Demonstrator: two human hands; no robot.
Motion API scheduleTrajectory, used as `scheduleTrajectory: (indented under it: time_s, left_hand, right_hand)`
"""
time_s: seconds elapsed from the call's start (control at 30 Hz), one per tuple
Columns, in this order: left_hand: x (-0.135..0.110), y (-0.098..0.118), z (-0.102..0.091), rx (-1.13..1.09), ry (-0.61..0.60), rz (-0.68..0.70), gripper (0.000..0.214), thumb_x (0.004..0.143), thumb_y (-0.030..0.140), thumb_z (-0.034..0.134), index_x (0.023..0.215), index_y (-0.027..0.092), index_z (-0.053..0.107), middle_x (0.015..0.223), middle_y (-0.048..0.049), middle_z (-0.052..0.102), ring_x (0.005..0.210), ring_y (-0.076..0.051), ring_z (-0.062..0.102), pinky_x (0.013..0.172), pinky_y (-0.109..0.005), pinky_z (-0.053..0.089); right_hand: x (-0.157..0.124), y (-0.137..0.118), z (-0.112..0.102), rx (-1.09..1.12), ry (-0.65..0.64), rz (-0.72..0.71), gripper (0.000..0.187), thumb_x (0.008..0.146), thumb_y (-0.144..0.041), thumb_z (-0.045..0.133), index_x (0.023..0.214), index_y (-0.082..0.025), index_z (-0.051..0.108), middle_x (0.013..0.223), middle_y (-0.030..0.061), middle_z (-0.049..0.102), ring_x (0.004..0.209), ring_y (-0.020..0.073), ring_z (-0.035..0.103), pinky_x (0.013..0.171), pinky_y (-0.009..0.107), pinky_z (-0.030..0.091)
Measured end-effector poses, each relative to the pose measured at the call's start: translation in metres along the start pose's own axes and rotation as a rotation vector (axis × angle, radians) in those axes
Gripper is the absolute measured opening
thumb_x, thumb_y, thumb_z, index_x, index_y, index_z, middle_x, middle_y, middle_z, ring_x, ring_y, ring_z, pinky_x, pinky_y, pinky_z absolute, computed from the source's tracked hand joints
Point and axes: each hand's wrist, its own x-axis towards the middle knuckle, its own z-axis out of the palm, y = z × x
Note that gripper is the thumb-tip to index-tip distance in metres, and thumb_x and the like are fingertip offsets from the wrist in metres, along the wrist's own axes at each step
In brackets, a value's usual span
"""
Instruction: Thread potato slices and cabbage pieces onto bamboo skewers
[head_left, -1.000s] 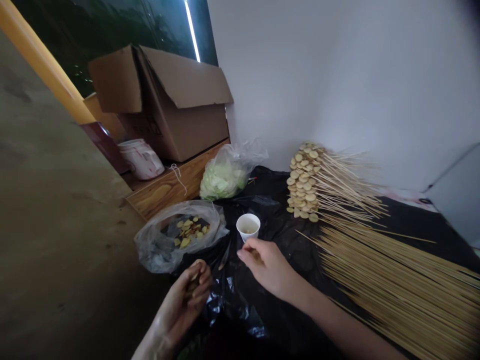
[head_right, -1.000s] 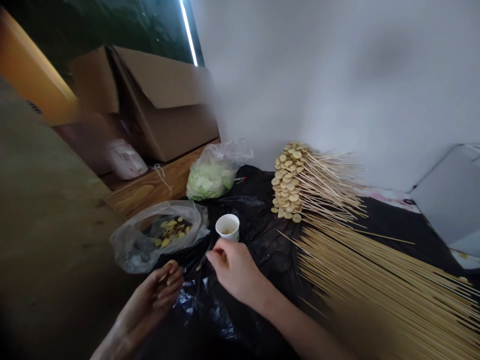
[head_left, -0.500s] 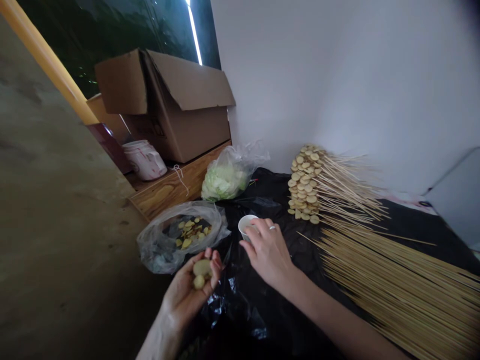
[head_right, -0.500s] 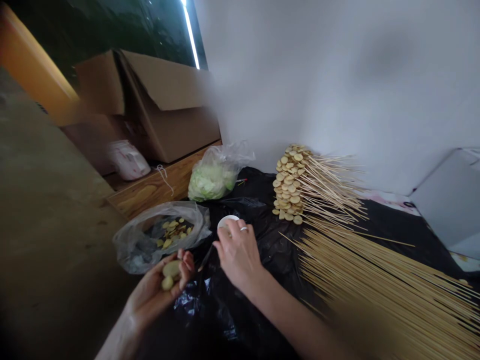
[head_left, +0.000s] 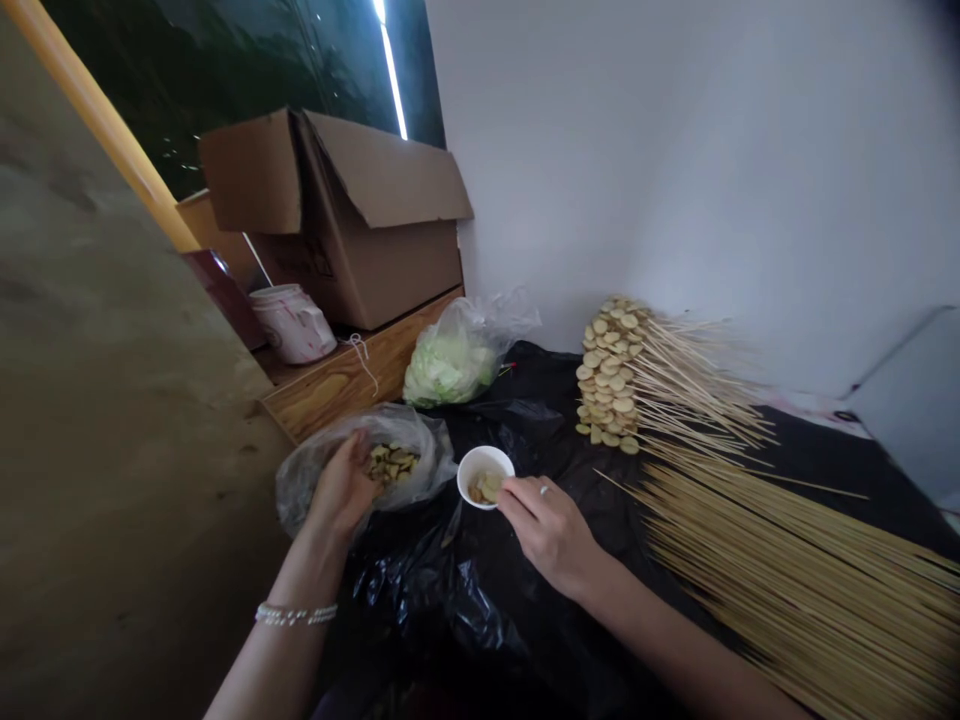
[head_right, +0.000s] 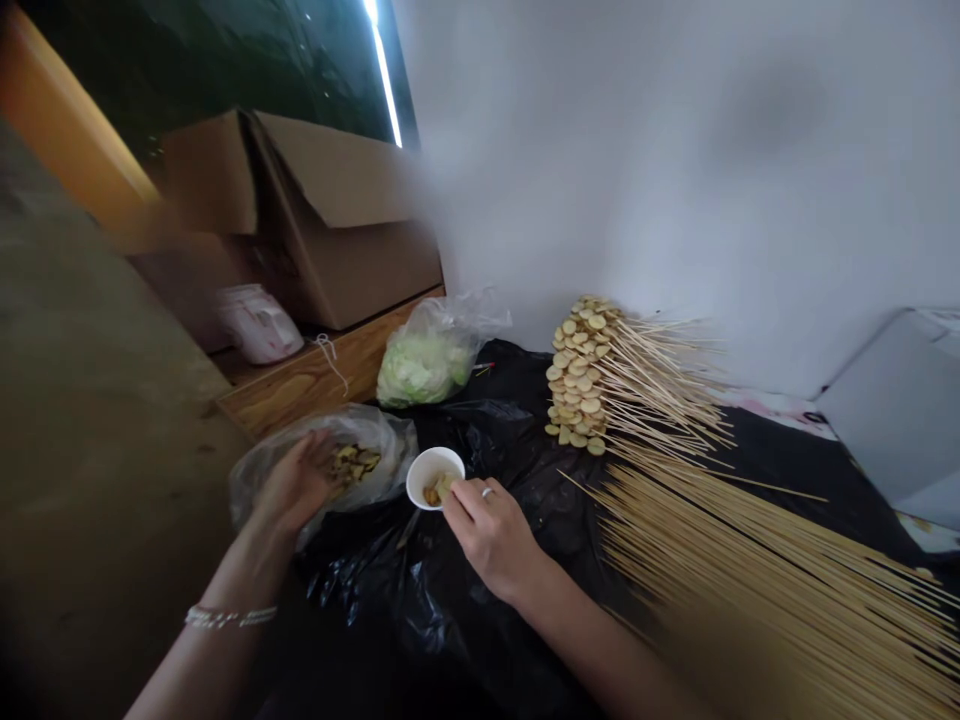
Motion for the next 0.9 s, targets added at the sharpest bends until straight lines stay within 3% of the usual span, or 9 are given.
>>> scheduleTrajectory:
  time_s: [0.13,0.27,0.4,0.47,0.57,0.67,0.8,0.9]
  left_hand:
    - [-0.011,-0.007,-0.010,0.070,-0.031,0.073,0.020,0.077,0.020,0.062,0.096,0.018,0.067,0.105,-0.0054,0.066,0.089,-0.014,0.061,0.071,-0.023,0.049]
    - [-0.027,-0.004,-0.028,0.278,-0.069,0.403,0.022,0.074,0.028,0.067,0.093,0.018,0.070,0.110,-0.0087,0.067,0.108,-0.023,0.059,0.095,-0.035,0.046]
    - [-0.043,0.006,-0.047,0.769,0.188,0.921,0.020,0.080,0.028,0.061,0.096,0.020,0.071,0.120,-0.0071,0.063,0.116,-0.024,0.054,0.106,-0.040,0.036]
    - [-0.045,0.009,-0.056,0.924,0.327,1.032,0.023,0.082,0.028,0.058,0.100,0.020,0.070,0.126,-0.0080,0.059,0.120,-0.026,0.051,0.107,-0.043,0.033]
    - [-0.039,0.007,-0.067,0.993,0.394,0.995,0.031,0.083,0.032,0.056,0.110,0.021,0.066,0.132,-0.0103,0.054,0.125,-0.028,0.046,0.107,-0.044,0.033]
    - [-0.026,0.001,-0.078,1.000,0.361,0.890,0.042,0.084,0.040,0.054,0.121,0.021,0.059,0.134,-0.0126,0.050,0.128,-0.029,0.042,0.109,-0.046,0.029]
    - [-0.018,-0.012,-0.077,1.009,0.253,0.725,0.075,0.073,0.048,0.065,0.137,0.018,0.042,0.141,-0.0168,0.042,0.134,-0.034,0.034,0.110,-0.048,0.026]
    - [-0.023,-0.027,-0.057,1.036,0.090,0.735,0.094,0.061,0.045,0.076,0.142,0.021,0.035,0.144,-0.0166,0.040,0.135,-0.035,0.033,0.109,-0.049,0.027]
  right_hand:
    - [0.007,-0.008,-0.002,0.006,0.106,-0.169,0.027,0.093,-0.004,0.041,0.106,-0.012,0.063,0.105,0.0131,0.067,0.093,0.0185,0.063,0.075,0.032,0.049]
    - [0.011,-0.013,-0.007,0.039,0.153,-0.258,0.028,0.092,-0.004,0.042,0.111,-0.011,0.061,0.107,0.0157,0.067,0.099,0.0213,0.063,0.072,0.032,0.050]
    - [0.033,-0.019,0.001,0.055,0.092,-0.283,0.029,0.094,-0.006,0.038,0.111,-0.012,0.060,0.111,0.0150,0.066,0.103,0.0211,0.062,0.076,0.034,0.049]
    - [0.055,-0.024,0.013,0.011,0.031,-0.288,0.029,0.095,-0.007,0.037,0.110,-0.013,0.061,0.115,0.0137,0.064,0.103,0.0198,0.060,0.079,0.033,0.047]
    - [0.088,-0.034,0.031,-0.104,-0.094,-0.268,0.027,0.093,-0.006,0.038,0.110,-0.010,0.059,0.124,0.0170,0.057,0.094,0.0200,0.060,0.077,0.036,0.045]
    - [0.095,-0.044,0.034,-0.132,-0.213,-0.265,0.025,0.089,-0.008,0.047,0.112,-0.009,0.056,0.122,0.0163,0.056,0.080,0.0177,0.059,0.074,0.035,0.043]
    - [0.055,-0.038,0.017,-0.060,-0.350,-0.203,0.010,0.086,-0.008,0.051,0.090,-0.015,0.057,0.086,0.0039,0.060,0.071,0.0166,0.055,0.070,0.034,0.039]
    - [0.019,-0.024,0.000,-0.066,-0.435,-0.078,0.013,0.083,-0.004,0.052,0.082,-0.017,0.056,0.078,0.0017,0.058,0.068,0.0159,0.054,0.068,0.032,0.036]
